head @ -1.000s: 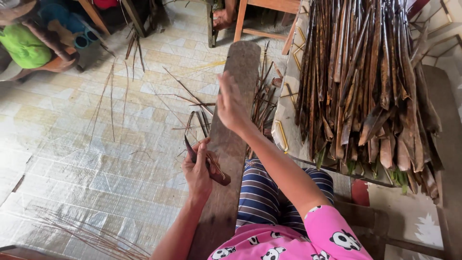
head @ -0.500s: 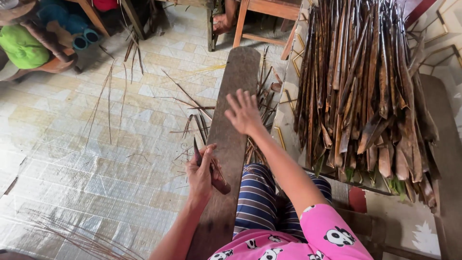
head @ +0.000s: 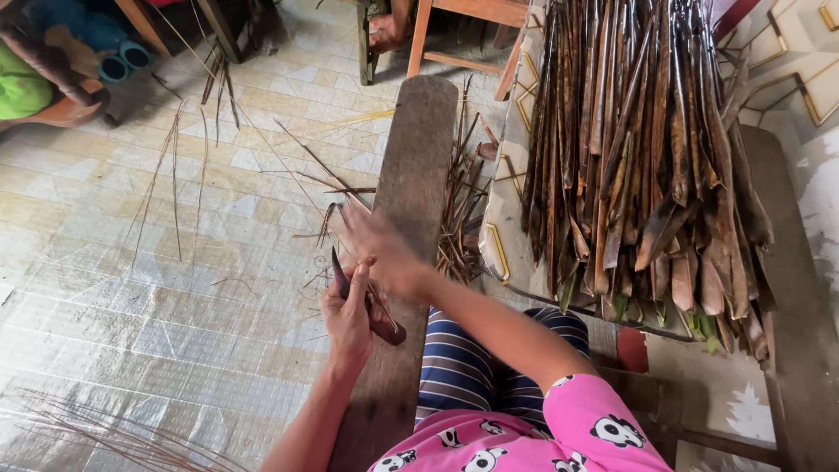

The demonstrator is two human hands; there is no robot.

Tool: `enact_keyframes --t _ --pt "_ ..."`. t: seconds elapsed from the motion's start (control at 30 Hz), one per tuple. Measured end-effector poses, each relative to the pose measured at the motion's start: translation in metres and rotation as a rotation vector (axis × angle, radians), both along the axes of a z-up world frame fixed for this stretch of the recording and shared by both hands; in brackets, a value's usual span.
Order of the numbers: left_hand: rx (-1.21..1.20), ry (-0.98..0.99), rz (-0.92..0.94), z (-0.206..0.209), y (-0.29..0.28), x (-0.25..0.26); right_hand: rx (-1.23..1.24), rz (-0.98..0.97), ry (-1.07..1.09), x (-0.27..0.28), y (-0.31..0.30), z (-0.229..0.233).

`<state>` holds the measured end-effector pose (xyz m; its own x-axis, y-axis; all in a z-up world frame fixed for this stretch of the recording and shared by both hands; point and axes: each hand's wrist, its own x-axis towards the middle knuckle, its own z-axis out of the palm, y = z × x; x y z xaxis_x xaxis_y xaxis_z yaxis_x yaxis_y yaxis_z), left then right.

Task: Stripping leaves from palm fronds with a knife to extract the midribs

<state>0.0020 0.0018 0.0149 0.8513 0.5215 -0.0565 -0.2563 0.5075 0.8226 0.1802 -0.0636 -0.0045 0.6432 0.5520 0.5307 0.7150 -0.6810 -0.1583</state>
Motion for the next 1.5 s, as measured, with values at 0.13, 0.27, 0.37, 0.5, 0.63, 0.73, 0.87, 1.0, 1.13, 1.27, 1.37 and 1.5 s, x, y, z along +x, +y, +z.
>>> enact_keyframes --t 0.13,0.27,0.37,0.5,0.63,0.73,0.87,1.0,1.13,1.27,1.37,1.5 --pt "-0.038 -0.003 0.031 -0.002 -0.001 0.003 -0.157 0.142 -0.043 -0.002 0.012 -0.023" --pt "-0.006 0.010 -0.004 -0.010 0.002 0.005 -0.378 0.344 -0.095 -0.005 0.015 -0.042" --pt "0.009 0.012 -0.020 -0.004 0.002 0.002 -0.497 0.219 0.073 0.019 0.003 -0.027" --pt "0.013 -0.003 -0.028 -0.004 0.003 0.002 -0.372 -0.185 0.416 0.050 -0.020 -0.017" --pt "0.030 -0.023 -0.045 -0.005 0.003 0.004 -0.137 -0.303 0.559 0.045 -0.046 -0.017" --pt "0.028 -0.014 -0.046 -0.008 0.003 0.003 -0.090 -0.349 0.694 0.054 -0.067 -0.036" --pt "0.056 -0.014 -0.059 -0.002 0.003 0.005 -0.015 -0.267 0.270 0.052 -0.066 0.013" --pt "0.056 -0.023 -0.050 -0.010 0.001 0.008 0.327 -0.208 -0.089 0.037 -0.049 0.050" --pt "0.120 -0.011 -0.052 -0.011 -0.001 0.007 0.159 -0.189 -0.118 0.017 -0.034 -0.015" --pt "0.102 0.008 -0.088 -0.014 -0.001 0.008 -0.064 -0.216 0.536 0.001 -0.044 -0.023" --pt "0.059 0.017 -0.138 -0.014 -0.004 0.008 -0.086 -0.243 0.597 -0.018 -0.049 -0.013" --pt "0.022 0.058 -0.264 -0.010 -0.005 0.007 -0.252 -0.152 0.509 -0.043 -0.063 -0.015"
